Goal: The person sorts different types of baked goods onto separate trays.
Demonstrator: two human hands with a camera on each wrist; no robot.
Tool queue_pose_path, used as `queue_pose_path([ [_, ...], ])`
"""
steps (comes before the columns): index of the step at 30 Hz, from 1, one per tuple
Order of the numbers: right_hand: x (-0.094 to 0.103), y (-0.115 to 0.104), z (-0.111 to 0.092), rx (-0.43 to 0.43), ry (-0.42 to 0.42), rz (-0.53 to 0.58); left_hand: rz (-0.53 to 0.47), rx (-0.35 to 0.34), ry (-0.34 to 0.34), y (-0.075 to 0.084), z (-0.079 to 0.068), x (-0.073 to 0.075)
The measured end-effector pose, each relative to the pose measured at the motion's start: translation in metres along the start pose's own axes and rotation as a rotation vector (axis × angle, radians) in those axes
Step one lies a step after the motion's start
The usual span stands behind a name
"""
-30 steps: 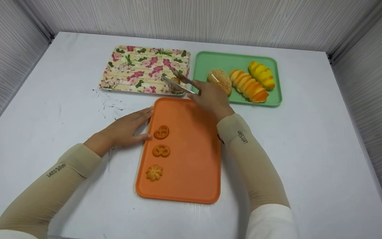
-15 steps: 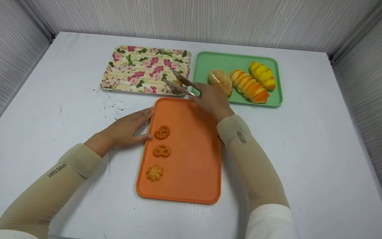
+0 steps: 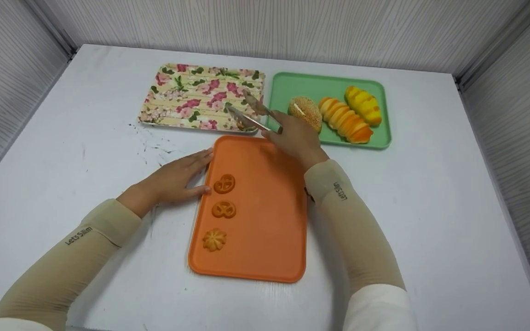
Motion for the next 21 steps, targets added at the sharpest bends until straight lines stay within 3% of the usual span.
queue_pose_path([
  [11,0.005,-0.012,-0.013,0.119,-0.012,0.024,-0.007,0.002,0.008,-0.001,0.0,0.0],
  [21,-0.003,-0.016,-0.036,0.16,-0.069,0.057,-0.002,0.004,-0.004,0.0,0.0,-0.001],
])
Point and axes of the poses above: each hand's wrist, its own z-axis towards the middle knuckle, its own x-axis out of the back of the hand, y = z × x, the point moved 9 cm from there along z, towards the middle knuckle, and after that the axes turned 4 degrees about x, right-handed, at the moved point
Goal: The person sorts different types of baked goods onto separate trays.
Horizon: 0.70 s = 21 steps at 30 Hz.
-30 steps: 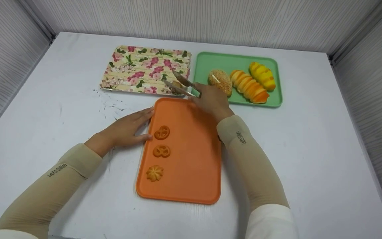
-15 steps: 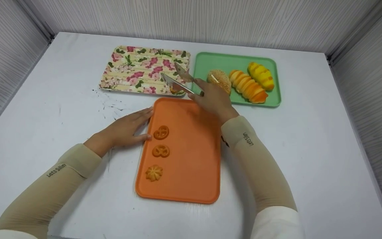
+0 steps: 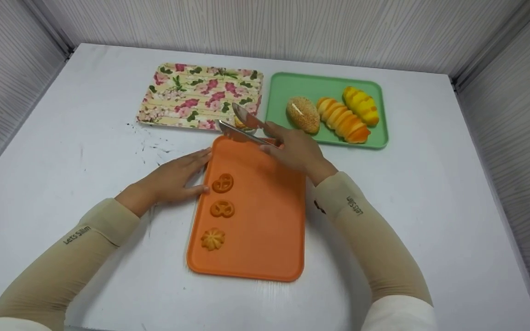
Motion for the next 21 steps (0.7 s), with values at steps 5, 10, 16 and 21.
queue_pose_path([
  [5,-0.006,-0.002,-0.008,0.002,-0.041,0.016,0.004,0.002,-0.005,0.0,0.0,0.0],
  [10,-0.012,-0.006,-0.015,0.032,-0.062,0.022,0.001,0.001,-0.002,-0.001,0.0,-0.001],
  [16,-0.019,-0.012,-0.021,0.107,-0.114,0.021,0.003,0.001,-0.013,-0.001,0.0,-0.001],
  [21,-0.025,-0.013,-0.026,0.093,-0.154,0.048,0.002,0.003,-0.017,-0.001,0.0,-0.001],
])
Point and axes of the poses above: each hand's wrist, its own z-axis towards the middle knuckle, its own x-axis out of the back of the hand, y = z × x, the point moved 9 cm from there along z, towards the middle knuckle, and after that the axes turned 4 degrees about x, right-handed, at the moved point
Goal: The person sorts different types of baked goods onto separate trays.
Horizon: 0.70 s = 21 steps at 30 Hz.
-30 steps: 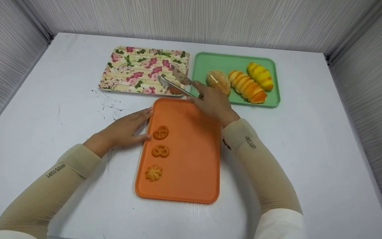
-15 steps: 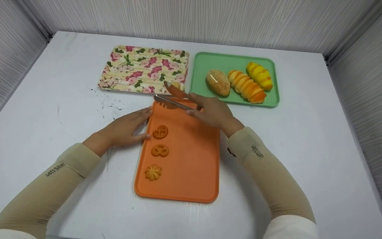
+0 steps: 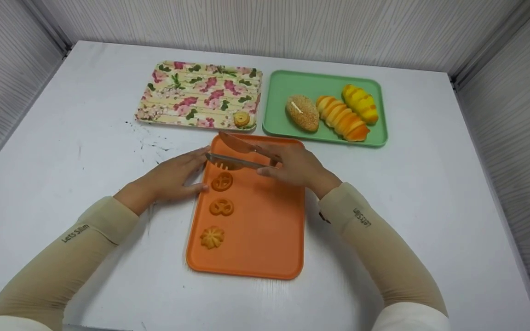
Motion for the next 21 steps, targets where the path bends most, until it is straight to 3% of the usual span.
queue_pose_path([
  [21,-0.01,-0.016,-0.011,0.136,-0.053,0.047,-0.003,0.0,0.003,0.0,-0.001,0.0],
])
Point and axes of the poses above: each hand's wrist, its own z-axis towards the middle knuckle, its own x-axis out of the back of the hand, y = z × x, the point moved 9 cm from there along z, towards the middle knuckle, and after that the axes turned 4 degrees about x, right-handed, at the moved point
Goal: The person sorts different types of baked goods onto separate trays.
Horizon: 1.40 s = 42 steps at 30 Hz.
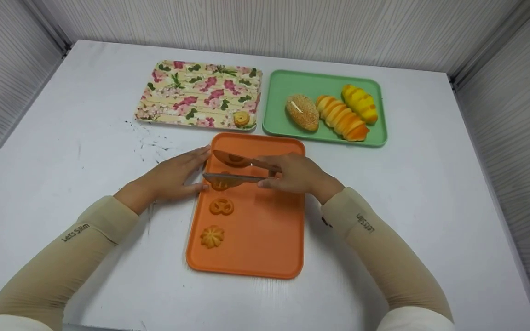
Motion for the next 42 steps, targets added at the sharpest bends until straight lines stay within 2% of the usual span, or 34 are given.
queue_pose_path([
  [11,-0.002,-0.008,0.0,0.083,-0.032,-0.072,0.019,-0.003,0.0,-0.001,0.001,-0.001],
  [23,-0.002,-0.01,-0.003,0.069,-0.047,-0.158,0.019,-0.005,-0.012,0.001,0.001,0.0],
  [42,0.003,-0.01,-0.004,0.058,-0.007,-0.19,0.002,0.0,0.003,0.0,0.0,0.0],
])
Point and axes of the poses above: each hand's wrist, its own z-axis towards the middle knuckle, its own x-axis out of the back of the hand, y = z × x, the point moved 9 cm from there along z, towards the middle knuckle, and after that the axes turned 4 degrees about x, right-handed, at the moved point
